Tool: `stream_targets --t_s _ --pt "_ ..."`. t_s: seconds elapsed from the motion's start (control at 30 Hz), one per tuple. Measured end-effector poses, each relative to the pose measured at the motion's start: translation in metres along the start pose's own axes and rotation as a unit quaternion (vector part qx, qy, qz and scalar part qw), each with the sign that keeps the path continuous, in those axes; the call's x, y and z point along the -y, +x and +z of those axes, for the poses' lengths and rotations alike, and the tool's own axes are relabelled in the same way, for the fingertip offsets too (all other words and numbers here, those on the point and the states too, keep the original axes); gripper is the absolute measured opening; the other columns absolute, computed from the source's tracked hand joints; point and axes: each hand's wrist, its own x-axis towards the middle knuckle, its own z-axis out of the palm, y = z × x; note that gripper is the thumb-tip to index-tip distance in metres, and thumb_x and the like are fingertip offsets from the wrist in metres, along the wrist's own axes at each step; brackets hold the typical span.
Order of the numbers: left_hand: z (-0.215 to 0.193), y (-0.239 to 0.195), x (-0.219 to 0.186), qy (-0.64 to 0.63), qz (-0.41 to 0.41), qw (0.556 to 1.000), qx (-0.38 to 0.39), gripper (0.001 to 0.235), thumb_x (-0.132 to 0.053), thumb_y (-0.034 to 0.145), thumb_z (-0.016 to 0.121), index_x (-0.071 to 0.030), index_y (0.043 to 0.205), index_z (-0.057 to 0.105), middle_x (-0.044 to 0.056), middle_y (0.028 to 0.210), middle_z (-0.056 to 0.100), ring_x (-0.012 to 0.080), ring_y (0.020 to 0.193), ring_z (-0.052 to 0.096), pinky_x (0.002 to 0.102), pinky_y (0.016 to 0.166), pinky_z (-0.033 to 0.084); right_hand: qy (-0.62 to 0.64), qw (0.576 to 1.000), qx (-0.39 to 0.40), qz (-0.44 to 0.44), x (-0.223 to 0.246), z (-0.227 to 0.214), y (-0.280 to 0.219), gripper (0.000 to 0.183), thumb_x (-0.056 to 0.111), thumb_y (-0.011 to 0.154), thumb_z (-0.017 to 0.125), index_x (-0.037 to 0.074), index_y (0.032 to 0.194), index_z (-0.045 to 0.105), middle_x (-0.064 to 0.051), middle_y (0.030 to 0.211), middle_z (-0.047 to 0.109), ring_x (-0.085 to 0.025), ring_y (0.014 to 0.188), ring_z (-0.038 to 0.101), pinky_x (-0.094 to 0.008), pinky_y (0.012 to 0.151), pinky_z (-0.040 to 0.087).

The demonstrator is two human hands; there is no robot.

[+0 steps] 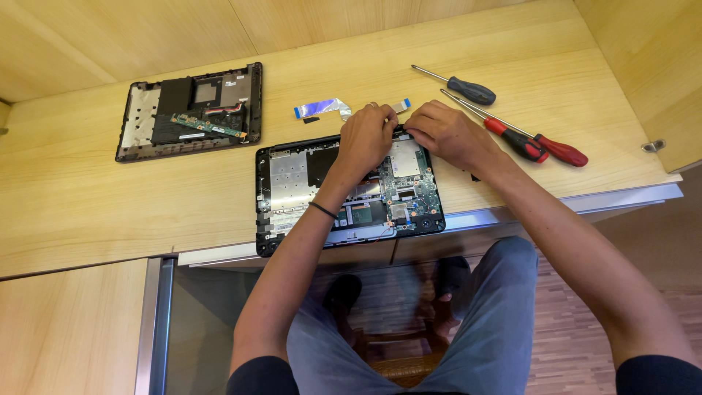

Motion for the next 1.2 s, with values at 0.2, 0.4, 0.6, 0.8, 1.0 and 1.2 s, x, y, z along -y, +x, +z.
stream_targets --t_s 0.2,0.4,0.6,0.8,1.0,1.2 --pt "0.000 0.002 0.001 -0.003 0.003 1.000 0.021 0.013 -0.018 0.095 0.063 -0.014 0.099 0.075 0.011 0.088 0.063 0.0377 0.094 0.071 0.055 0.083 0.057 0.019 0.999 -0.019 0.020 0.002 0.000 -0.001 0.005 0.005 0.100 0.070 0.004 0.104 0.072 -0.008 0.100 0.068 -0.028 0.098 0.069 -0.036 0.083 0.058" --pt "-0.002 0.002 -0.003 -0.010 0.004 1.000 0.028 0.013 -0.019 0.094 0.064 -0.014 0.097 0.076 0.016 0.090 0.063 0.0424 0.096 0.070 0.055 0.085 0.056 0.032 0.991 -0.018 0.125 0.025 -0.010 -0.004 0.009 0.012 0.098 0.076 0.005 0.102 0.075 -0.010 0.102 0.066 -0.029 0.099 0.068 -0.038 0.084 0.057" --pt "0.013 0.009 0.003 0.001 -0.013 1.000 0.023 0.013 -0.018 0.094 0.065 -0.015 0.098 0.078 0.016 0.093 0.062 0.0429 0.098 0.069 0.054 0.088 0.055 0.111 0.954 -0.026 0.277 0.031 0.000 -0.010 0.012 0.018 0.092 0.081 0.009 0.099 0.078 -0.009 0.097 0.064 -0.025 0.093 0.066 -0.037 0.080 0.056" --pt "0.028 0.015 0.007 -0.011 -0.044 0.998 0.031 0.014 -0.022 0.094 0.067 -0.018 0.093 0.080 0.015 0.098 0.060 0.0407 0.103 0.066 0.051 0.092 0.053 0.084 0.910 0.044 0.403 0.034 0.008 0.009 0.014 0.017 0.092 0.071 0.006 0.098 0.077 -0.011 0.085 0.064 -0.033 0.087 0.071 -0.043 0.072 0.058" --pt "0.026 0.007 -0.005 0.006 -0.052 0.998 0.023 0.015 -0.022 0.094 0.066 -0.017 0.091 0.080 0.016 0.101 0.058 0.0401 0.107 0.063 0.051 0.094 0.052 0.016 0.881 0.142 0.451 0.033 0.004 0.022 0.025 0.017 0.093 0.059 0.005 0.082 0.078 -0.019 0.076 0.068 -0.040 0.074 0.072 -0.049 0.061 0.056" --pt "0.041 0.002 0.004 -0.008 0.005 0.998 -0.059 0.004 -0.015 0.091 0.072 -0.013 0.093 0.075 0.009 0.096 0.053 0.0364 0.102 0.062 0.048 0.089 0.050 -0.003 0.871 0.186 0.455 0.044 -0.008 0.038 0.023 0.017 0.091 0.064 0.003 0.081 0.080 -0.029 0.080 0.070 -0.049 0.083 0.072 -0.056 0.065 0.054"
